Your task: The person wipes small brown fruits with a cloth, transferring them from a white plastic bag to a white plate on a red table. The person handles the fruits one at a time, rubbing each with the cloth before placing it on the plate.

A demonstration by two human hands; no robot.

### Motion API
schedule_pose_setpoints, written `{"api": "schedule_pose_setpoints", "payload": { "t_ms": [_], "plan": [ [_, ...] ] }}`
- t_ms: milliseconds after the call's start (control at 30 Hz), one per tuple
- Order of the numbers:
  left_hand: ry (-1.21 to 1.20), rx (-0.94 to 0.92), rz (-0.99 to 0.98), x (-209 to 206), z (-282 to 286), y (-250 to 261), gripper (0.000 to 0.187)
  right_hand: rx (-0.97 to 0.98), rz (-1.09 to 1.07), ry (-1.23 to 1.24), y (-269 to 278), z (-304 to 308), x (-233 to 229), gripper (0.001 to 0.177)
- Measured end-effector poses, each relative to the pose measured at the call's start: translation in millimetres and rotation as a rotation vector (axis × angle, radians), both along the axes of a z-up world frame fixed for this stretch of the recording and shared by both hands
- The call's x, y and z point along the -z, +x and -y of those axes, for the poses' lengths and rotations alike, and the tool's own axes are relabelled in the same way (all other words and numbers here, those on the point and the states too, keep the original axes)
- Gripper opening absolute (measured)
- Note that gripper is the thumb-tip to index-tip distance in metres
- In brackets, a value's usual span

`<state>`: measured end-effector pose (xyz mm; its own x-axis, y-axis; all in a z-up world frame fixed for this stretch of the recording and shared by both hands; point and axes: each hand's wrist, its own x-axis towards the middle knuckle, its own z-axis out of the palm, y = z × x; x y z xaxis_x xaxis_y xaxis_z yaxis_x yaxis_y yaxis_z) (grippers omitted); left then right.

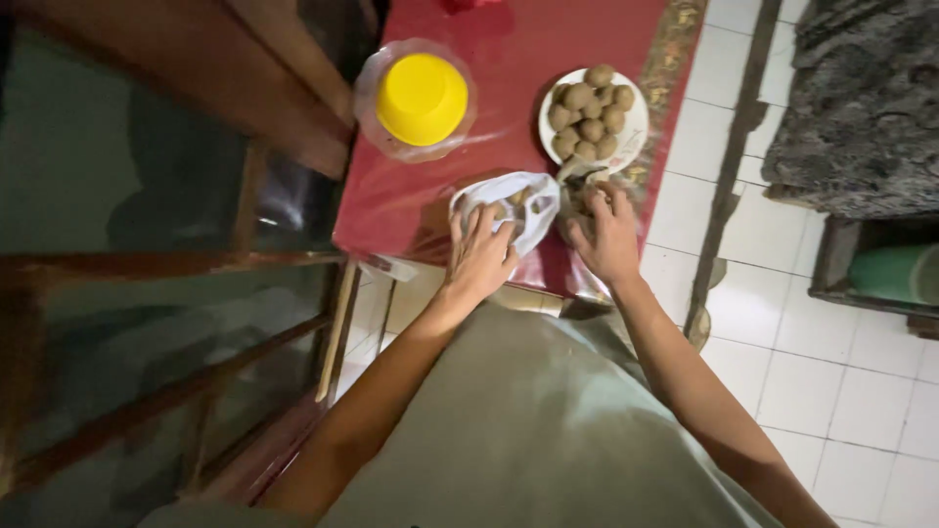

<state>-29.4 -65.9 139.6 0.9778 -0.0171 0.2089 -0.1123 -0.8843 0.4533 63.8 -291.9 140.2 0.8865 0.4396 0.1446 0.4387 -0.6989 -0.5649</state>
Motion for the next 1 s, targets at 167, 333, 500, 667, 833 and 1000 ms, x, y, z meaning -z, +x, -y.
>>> {"api": "schedule_pose_setpoints", "payload": {
  "t_ms": [167,333,500,667,833,1000],
  "plan": [
    [0.018,0.077,-0.054,4.3,24.2,9.2,0.034,-0.163,0.049,-0.262,18.8,15.9,50.3,0.076],
    [0.003,-0.043,-0.124,-4.7,51.8,14.6,0.033,-0.193,0.076,-0.328,19.7,17.3,79.3,0.064],
    [0.045,-0.22,-0.12,-17.8,74.5,31.2,0.04,-0.098,-0.074,-0.2,58.0,39.6,43.6,0.033],
    [0.051,-0.332,-0.166,-24.7,86.1,73.0,0.033,-0.306,0.021,-0.035,141.7,35.4,32.5,0.056],
    [0.015,-0.375,-0.165,-30.3,106.1,75.7,0.037,-0.449,-0.014,-0.071,170.0,22.4,42.5,0.068],
    [-0.059,-0.396,-0.189,-32.4,109.0,52.2,0.037,-0.292,-0.143,0.033,167.3,9.9,50.2,0.055]
  ]
}}
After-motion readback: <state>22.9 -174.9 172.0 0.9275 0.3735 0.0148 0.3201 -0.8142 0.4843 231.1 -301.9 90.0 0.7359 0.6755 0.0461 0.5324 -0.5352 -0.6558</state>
